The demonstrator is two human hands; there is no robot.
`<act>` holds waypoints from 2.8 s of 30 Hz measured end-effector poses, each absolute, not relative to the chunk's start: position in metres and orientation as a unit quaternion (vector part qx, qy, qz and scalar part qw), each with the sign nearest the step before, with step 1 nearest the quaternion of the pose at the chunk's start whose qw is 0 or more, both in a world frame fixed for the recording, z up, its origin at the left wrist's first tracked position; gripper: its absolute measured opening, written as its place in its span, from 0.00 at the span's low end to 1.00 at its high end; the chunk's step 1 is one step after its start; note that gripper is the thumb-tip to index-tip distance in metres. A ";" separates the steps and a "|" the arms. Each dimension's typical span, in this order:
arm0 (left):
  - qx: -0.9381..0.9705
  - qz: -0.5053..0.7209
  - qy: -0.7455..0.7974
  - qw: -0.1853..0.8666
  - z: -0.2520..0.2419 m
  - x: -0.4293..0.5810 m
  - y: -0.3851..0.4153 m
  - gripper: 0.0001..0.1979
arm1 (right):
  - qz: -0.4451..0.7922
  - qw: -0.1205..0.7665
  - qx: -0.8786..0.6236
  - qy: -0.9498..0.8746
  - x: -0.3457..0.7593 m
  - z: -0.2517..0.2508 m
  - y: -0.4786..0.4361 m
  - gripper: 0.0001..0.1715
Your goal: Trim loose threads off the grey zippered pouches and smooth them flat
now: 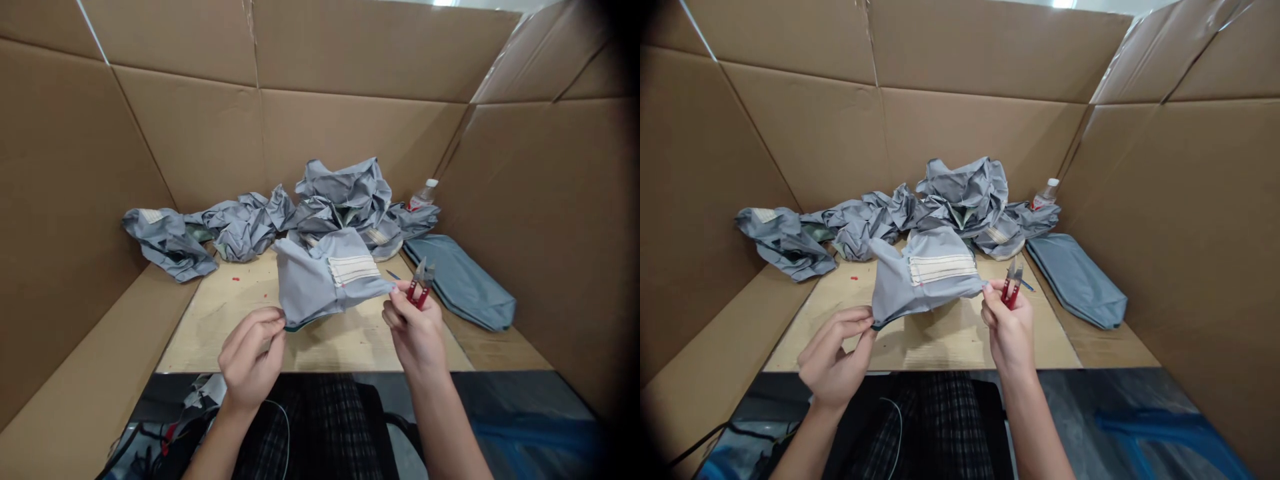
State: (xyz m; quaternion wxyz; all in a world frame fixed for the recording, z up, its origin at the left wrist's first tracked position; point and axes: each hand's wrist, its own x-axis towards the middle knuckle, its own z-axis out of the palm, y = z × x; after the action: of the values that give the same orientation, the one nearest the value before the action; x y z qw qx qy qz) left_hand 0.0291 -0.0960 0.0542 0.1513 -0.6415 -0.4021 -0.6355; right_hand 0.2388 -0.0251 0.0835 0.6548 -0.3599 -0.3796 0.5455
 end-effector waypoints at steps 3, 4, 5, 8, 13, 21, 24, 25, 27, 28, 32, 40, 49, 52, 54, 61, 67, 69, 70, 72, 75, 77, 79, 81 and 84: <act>-0.626 -0.650 -0.414 0.121 0.056 0.026 -0.097 0.14 | 0.523 0.664 -0.357 -0.397 0.235 0.091 -0.026 0.22; -0.616 -0.658 -0.419 0.110 0.056 0.025 -0.097 0.14 | 0.513 0.668 -0.357 -0.405 0.233 0.094 -0.026 0.22; -0.604 -0.667 -0.424 0.103 0.056 0.024 -0.097 0.13 | 0.501 0.671 -0.357 -0.414 0.231 0.097 -0.027 0.22; -0.570 -0.687 -0.438 0.109 0.061 0.021 -0.097 0.11 | 0.454 0.680 -0.362 -0.448 0.228 0.107 -0.027 0.20; -0.525 -0.710 -0.458 0.100 0.077 0.018 -0.099 0.09 | 0.378 0.675 -0.382 -0.505 0.222 0.121 -0.029 0.18; -0.532 -0.708 -0.448 0.124 0.094 0.022 -0.100 0.32 | 0.362 0.646 -0.401 -0.539 0.219 0.126 -0.038 0.18; -0.563 -0.647 -0.478 0.187 0.105 0.023 -0.095 0.35 | 0.361 0.625 -0.408 -0.559 0.219 0.129 -0.040 0.19; -0.569 -0.629 -0.484 0.214 0.109 0.023 -0.094 0.30 | 0.353 0.620 -0.411 -0.568 0.218 0.131 -0.041 0.19; -0.579 -0.612 -0.474 0.257 0.117 0.022 -0.092 0.21 | 0.317 0.613 -0.416 -0.592 0.218 0.136 -0.042 0.17; -0.585 -0.610 -0.463 0.268 0.121 0.022 -0.091 0.19 | 0.289 0.610 -0.416 -0.609 0.218 0.138 -0.043 0.16; -0.606 -0.600 -0.453 0.258 0.134 0.019 -0.091 0.17 | 0.077 0.586 -0.369 -0.717 0.226 0.145 -0.049 0.13; -0.608 -0.601 -0.462 0.235 0.142 0.020 -0.084 0.18 | -0.309 0.430 -0.211 -0.821 0.248 0.155 -0.039 0.21; -0.605 -0.602 -0.471 0.223 0.141 0.022 -0.080 0.19 | -0.336 0.430 -0.155 -0.824 0.239 0.153 -0.012 0.16; -0.608 -0.604 -0.466 0.219 0.142 0.022 -0.079 0.21 | -0.331 0.442 -0.152 -0.820 0.232 0.157 -0.009 0.11; -0.610 -0.607 -0.461 0.218 0.142 0.021 -0.078 0.22 | -0.321 0.451 -0.153 -0.819 0.228 0.160 -0.008 0.07; -0.611 -0.609 -0.458 0.213 0.140 0.021 -0.079 0.25 | -0.296 0.465 -0.154 -0.820 0.222 0.164 -0.006 0.07; -0.606 -0.609 -0.466 0.211 0.138 0.020 -0.082 0.26 | -0.287 0.460 -0.154 -0.826 0.222 0.165 -0.007 0.07; -0.605 -0.610 -0.466 0.210 0.138 0.020 -0.082 0.26 | -0.275 0.465 -0.152 -0.828 0.223 0.165 -0.007 0.07; -0.606 -0.610 -0.466 0.209 0.138 0.020 -0.082 0.26 | -0.268 0.470 -0.148 -0.828 0.223 0.165 -0.006 0.06; -0.607 -0.609 -0.466 0.209 0.138 0.021 -0.082 0.26 | -0.254 0.479 -0.142 -0.828 0.223 0.164 -0.006 0.07; -0.607 -0.607 -0.468 0.210 0.139 0.022 -0.080 0.26 | -0.242 0.486 -0.141 -0.828 0.222 0.163 -0.007 0.08; -0.605 -0.607 -0.468 0.215 0.140 0.022 -0.079 0.24 | -0.211 0.509 -0.144 -0.822 0.219 0.162 -0.008 0.09; -0.603 -0.606 -0.470 0.220 0.140 0.021 -0.077 0.22 | -0.144 0.545 -0.168 -0.808 0.217 0.162 -0.009 0.09; -0.601 -0.603 -0.474 0.227 0.141 0.019 -0.074 0.20 | -0.078 0.570 -0.209 -0.791 0.217 0.162 -0.007 0.08; -0.598 -0.596 -0.480 0.240 0.143 0.014 -0.069 0.18 | -0.038 0.562 -0.257 -0.786 0.219 0.160 0.003 0.20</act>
State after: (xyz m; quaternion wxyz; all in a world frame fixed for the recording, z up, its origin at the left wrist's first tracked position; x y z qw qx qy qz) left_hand 0.0145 -0.0685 0.1429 0.2397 -0.5976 -0.4796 -0.5961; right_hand 0.2191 0.0027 0.1601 0.5619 -0.2566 -0.7855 -0.0381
